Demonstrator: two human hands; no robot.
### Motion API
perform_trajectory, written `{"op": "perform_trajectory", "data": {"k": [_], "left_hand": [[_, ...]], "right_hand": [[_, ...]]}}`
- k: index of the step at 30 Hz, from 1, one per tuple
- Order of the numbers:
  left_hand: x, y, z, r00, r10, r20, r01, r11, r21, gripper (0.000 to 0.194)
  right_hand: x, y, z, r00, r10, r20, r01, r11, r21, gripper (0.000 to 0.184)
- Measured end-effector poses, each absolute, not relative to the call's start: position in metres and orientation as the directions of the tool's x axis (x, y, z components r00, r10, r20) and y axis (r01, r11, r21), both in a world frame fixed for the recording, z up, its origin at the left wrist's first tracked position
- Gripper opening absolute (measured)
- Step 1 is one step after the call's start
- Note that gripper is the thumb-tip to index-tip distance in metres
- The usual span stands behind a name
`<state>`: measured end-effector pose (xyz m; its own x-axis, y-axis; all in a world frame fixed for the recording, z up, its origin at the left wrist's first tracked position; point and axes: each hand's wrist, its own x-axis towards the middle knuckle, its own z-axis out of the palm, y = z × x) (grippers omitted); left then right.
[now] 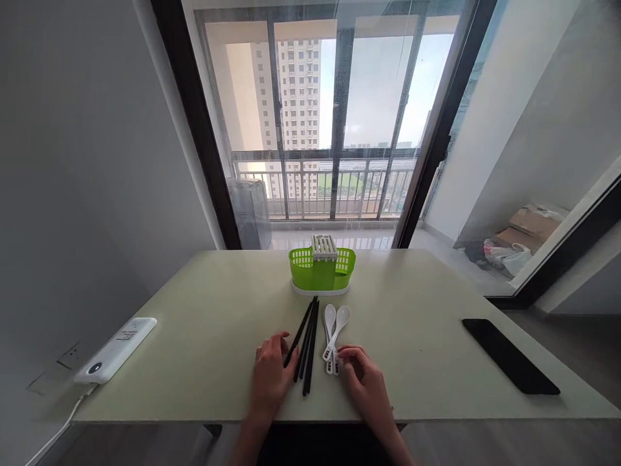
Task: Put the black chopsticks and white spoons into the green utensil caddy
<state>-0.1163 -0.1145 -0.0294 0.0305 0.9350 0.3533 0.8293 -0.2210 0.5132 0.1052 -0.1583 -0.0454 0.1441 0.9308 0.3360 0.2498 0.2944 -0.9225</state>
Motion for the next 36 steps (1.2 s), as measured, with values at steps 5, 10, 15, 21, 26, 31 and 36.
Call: {"op": "perform_trajectory", "data": {"k": [5,10,15,21,26,31,36], "left_hand": [[-0.115,-0.117,-0.025,0.056,0.939,0.339,0.837,-0.229,0.496,0.031],[-0.114,-0.117,-0.024,0.065,0.941,0.331,0.838,-0.232,0.494,0.028],[-0.114,-0.118,-0.022,0.083,0.939,0.332,0.825,-0.252,0.505,0.027],[-0.113,-0.121,-0.019,0.108,0.936,0.335,0.818,-0.275,0.505,0.031],[-0.114,-0.119,-0.025,0.074,0.926,0.371,0.834,-0.261,0.485,0.03],[-0.117,-0.117,-0.034,-0.025,0.91,0.415,0.878,-0.178,0.444,0.028],[-0.12,-0.116,-0.036,-0.062,0.874,0.481,0.922,-0.135,0.363,0.024]], "right_hand": [[0.106,-0.157,-0.049,0.133,0.933,0.334,0.254,0.294,-0.922,0.016],[0.106,-0.157,-0.05,0.129,0.937,0.325,0.262,0.284,-0.922,0.017],[0.106,-0.158,-0.048,0.117,0.943,0.311,0.263,0.273,-0.925,0.019],[0.106,-0.16,-0.045,0.108,0.948,0.3,0.27,0.262,-0.927,0.02],[0.106,-0.16,-0.043,0.115,0.951,0.287,0.265,0.249,-0.931,0.019],[0.106,-0.161,-0.042,0.127,0.949,0.287,0.267,0.246,-0.932,0.019],[0.107,-0.16,-0.045,0.115,0.953,0.281,0.266,0.243,-0.933,0.019]]}}
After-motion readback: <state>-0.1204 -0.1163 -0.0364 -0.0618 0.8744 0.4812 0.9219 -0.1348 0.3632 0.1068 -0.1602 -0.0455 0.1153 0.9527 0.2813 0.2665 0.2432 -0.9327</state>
